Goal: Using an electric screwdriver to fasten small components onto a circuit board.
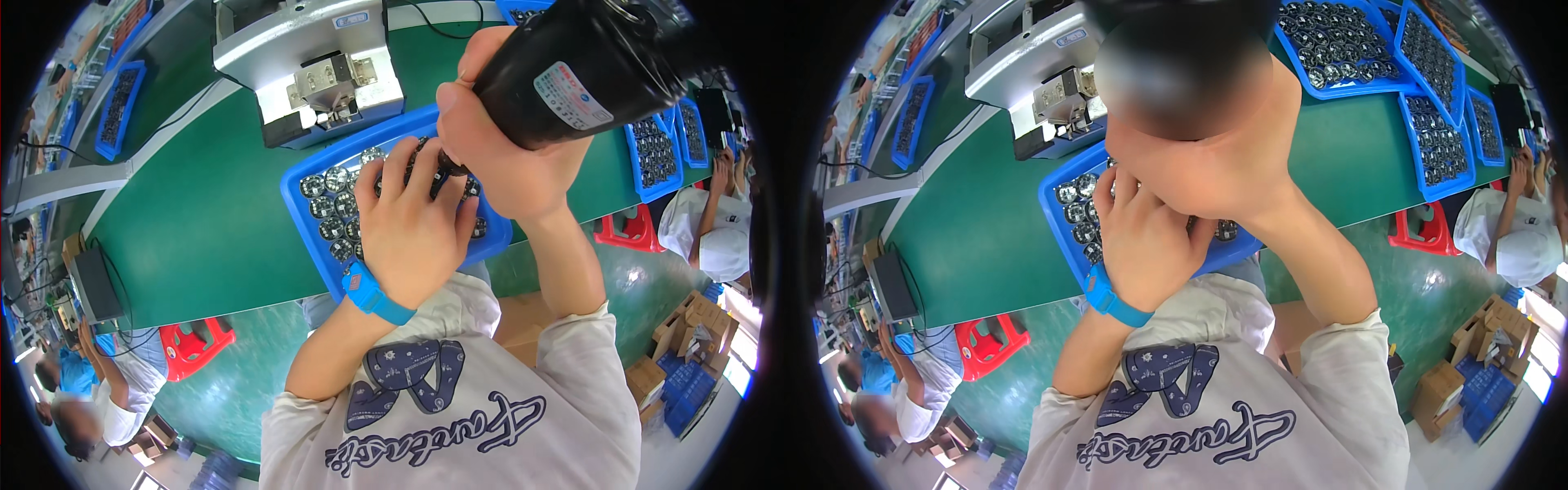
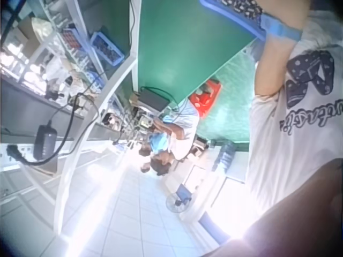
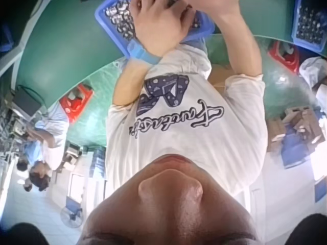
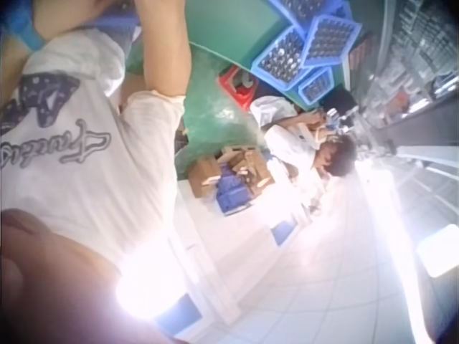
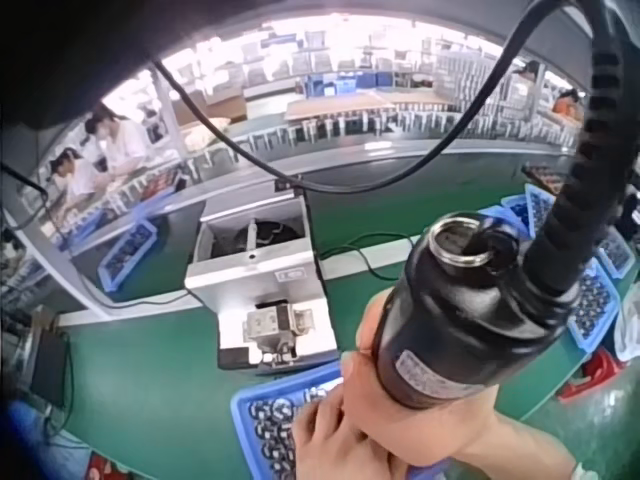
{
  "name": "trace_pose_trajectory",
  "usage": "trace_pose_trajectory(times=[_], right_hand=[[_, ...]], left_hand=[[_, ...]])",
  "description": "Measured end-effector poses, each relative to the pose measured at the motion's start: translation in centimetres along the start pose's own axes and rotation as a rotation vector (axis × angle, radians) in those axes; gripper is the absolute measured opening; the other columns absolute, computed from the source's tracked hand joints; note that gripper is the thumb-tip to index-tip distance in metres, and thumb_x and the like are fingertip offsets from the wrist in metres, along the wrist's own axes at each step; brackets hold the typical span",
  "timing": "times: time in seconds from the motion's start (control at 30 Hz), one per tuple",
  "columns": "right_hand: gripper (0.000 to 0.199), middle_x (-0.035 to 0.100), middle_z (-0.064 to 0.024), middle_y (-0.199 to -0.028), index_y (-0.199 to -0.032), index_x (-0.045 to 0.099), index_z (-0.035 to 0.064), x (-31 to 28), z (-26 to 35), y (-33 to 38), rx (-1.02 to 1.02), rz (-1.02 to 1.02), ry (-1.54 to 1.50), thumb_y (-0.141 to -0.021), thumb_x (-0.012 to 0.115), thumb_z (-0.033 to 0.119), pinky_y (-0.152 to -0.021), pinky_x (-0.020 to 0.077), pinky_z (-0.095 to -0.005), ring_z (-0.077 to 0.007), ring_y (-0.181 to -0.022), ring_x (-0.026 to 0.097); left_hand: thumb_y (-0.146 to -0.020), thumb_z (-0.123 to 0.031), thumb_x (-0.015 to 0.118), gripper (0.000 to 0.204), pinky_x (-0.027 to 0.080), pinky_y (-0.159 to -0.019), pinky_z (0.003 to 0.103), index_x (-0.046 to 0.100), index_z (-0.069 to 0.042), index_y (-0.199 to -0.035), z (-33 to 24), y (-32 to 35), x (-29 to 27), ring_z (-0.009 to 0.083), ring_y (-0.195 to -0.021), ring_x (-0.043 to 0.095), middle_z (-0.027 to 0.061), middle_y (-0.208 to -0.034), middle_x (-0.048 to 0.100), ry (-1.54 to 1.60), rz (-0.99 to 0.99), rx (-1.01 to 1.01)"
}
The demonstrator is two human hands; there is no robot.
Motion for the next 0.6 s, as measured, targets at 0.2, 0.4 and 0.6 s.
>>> trace_pose_trajectory(times=[0.2,0.4,0.6], right_hand=[[0.023,0.06,-0.0071,-0.074,-0.102,0.058,-0.0005,-0.5,-0.1,0.6,0.032,0.016,-0.067,-0.085,0.066,-0.014,-0.051,0.0489,-0.028,-0.0132,-0.056,0.06],[0.025,0.059,-0.0081,-0.071,-0.103,0.057,-0.0023,0.2,0.8,-0.3,0.158,-0.061,-0.129,-0.083,0.065,-0.015,-0.051,0.0494,-0.0296,-0.016,-0.055,0.059],[0.02,0.056,-0.0049,-0.068,-0.109,0.059,-0.0051,3.6,7.3,-5.6,0.058,-0.032,-0.416,-0.089,0.063,-0.006,-0.051,0.044,-0.0289,-0.0131,-0.052,0.053]], left_hand=[[-0.081,-0.023,0.076,0.024,0.035,-0.109,0.054,0.077,-0.012,-0.102,0.1,0.0,0.1,0.0338,-0.13,0.051,0.0095,-0.128,0.062,-0.022,-0.001,0.009],[-0.081,-0.025,0.075,0.023,0.034,-0.109,0.055,0.078,-0.012,-0.101,0.6,0.2,0.0,0.0362,-0.13,0.051,0.0127,-0.128,0.062,-0.022,-0.047,0.016],[-0.08,-0.025,0.078,0.029,0.036,-0.108,0.054,0.076,-0.009,-0.103,0.4,0.4,0.0,0.0364,-0.131,0.05,0.0154,-0.131,0.06,0.033,-0.115,0.015]])
Point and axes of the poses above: each hand's wrist, its own y-axis away from the middle knuckle, its own x-axis out of the palm, z = x × y, the point moved 4 cm from there along -y, towards the middle knuckle
